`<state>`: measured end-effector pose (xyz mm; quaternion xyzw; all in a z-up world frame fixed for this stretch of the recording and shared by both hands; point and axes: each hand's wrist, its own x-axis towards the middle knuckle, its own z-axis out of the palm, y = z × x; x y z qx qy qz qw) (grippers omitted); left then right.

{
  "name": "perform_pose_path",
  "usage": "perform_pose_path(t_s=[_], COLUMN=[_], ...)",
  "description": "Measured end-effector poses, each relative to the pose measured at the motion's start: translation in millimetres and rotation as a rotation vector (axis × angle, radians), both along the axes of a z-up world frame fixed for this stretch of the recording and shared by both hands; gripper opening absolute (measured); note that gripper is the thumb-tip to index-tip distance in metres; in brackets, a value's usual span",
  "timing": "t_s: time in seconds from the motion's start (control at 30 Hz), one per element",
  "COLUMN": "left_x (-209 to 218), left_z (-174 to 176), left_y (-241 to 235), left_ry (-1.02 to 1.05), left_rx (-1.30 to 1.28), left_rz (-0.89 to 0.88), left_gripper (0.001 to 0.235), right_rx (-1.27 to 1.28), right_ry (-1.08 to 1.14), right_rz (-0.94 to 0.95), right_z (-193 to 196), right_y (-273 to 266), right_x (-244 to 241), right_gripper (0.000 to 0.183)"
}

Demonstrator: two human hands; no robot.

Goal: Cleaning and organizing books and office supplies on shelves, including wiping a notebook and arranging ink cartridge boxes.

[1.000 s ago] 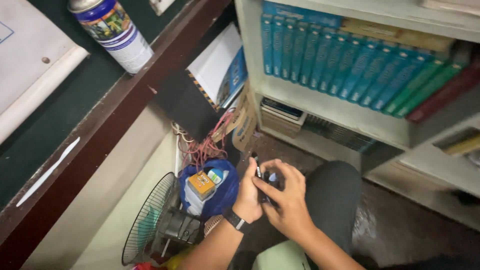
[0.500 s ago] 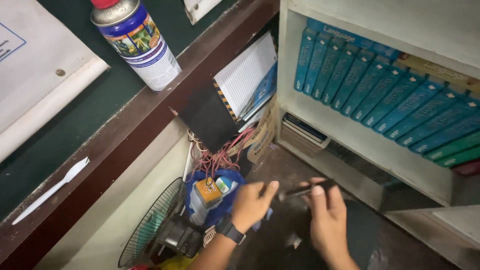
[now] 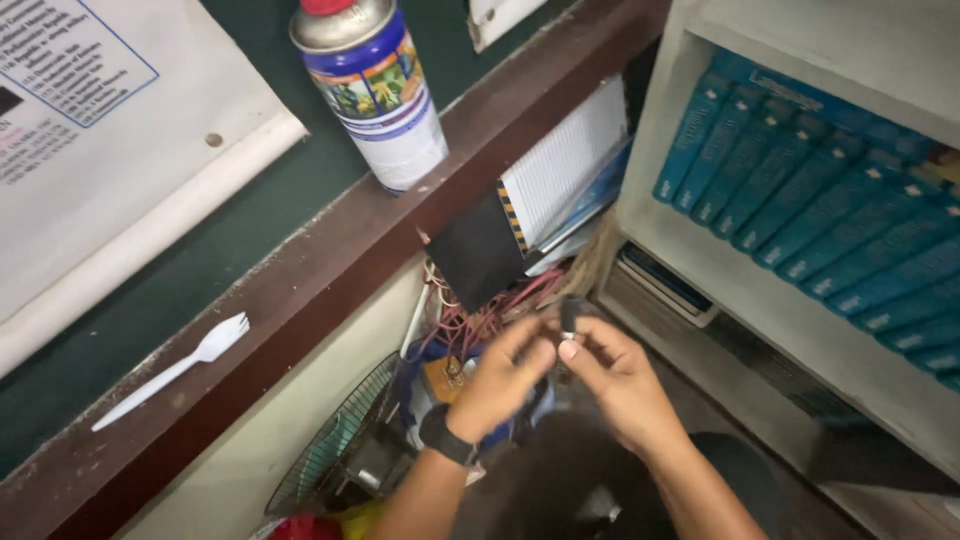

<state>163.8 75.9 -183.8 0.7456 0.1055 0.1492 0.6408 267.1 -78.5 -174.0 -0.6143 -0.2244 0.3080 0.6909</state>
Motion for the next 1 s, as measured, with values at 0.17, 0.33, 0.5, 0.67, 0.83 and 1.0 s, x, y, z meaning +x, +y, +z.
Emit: perform_pose_path(t_s=[0.17,0.33,0.5,0.67,0.83,1.0], left_x=[-11,-12,-20,-36,-66,-90], left_z=[0,10,52,74,-17,19], left_y=[6,34,65,73,112,124], left_ry=[0.121,0.053,0.100,0.036,-0.392,0.361], left_rx=[0.052,0.147,0.207,0.581,1.045,0.166], left_rz=[0.019,0.199,0.087,-0.133,-0.077,0.352], left_gripper=[0.044,0.048,0.031,0.025,0.015,0.064], right_rx=[0.038,-0.026,-0.257,-0.228,-0.350,-0.700], right_ry=[0.116,-0.054,-0.474,-0.845,-1.141,-1.039], right_rz=[-0.079,0.003,0.206,0.475,0.609,0.241], right_z=[-6,-11,24,59,98,108], right_y=[22,36,46,40,23,13], right_x=[12,10,12,31,55,123], right_gripper=[0.026,0.031,0.039,0.040,0.031,0.059])
